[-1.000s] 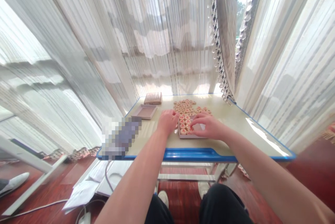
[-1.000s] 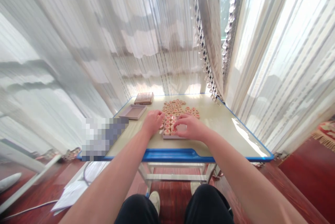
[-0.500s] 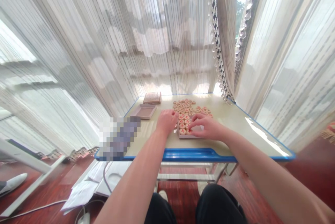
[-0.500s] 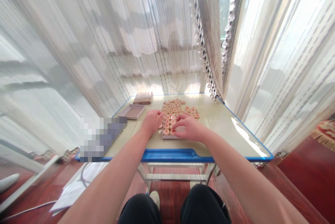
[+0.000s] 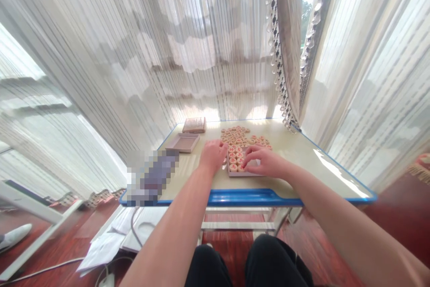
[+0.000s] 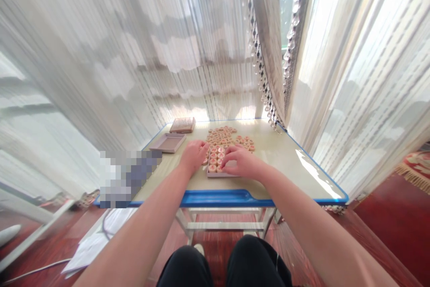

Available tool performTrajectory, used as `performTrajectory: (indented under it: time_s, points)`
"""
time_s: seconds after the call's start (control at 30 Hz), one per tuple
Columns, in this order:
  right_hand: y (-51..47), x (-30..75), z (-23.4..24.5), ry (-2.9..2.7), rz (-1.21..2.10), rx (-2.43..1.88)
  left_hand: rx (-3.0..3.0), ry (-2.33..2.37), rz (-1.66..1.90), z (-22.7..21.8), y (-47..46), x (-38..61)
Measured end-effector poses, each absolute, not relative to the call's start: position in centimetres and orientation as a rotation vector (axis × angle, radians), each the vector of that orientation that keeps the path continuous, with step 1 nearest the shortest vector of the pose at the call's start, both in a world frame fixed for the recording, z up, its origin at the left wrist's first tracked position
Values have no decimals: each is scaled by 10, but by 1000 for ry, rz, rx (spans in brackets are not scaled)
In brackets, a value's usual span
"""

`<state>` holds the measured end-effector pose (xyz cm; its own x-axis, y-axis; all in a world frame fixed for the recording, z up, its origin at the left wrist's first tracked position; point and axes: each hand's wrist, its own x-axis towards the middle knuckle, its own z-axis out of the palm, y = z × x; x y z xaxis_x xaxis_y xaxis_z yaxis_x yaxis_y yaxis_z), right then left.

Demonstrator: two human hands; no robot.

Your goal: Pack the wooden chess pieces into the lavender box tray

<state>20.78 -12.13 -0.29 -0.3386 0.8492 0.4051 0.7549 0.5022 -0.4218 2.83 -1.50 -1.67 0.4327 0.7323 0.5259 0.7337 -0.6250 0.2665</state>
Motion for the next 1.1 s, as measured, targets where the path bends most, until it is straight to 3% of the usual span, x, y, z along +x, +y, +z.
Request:
performTrajectory:
  time_s: [0.6,0.87,1.1]
  points:
    - [-118,210,-6,-2129,223,-1282,-2643,-1382,-967,-18,-12,27]
    - [-100,226,-14,-1864,-182,-1748,-2579,-1617,-993,-21,-4,25]
    - [-92,230,-20,-1904,-143,-1835,-2613,-1700,-1045,-21,-1,22]
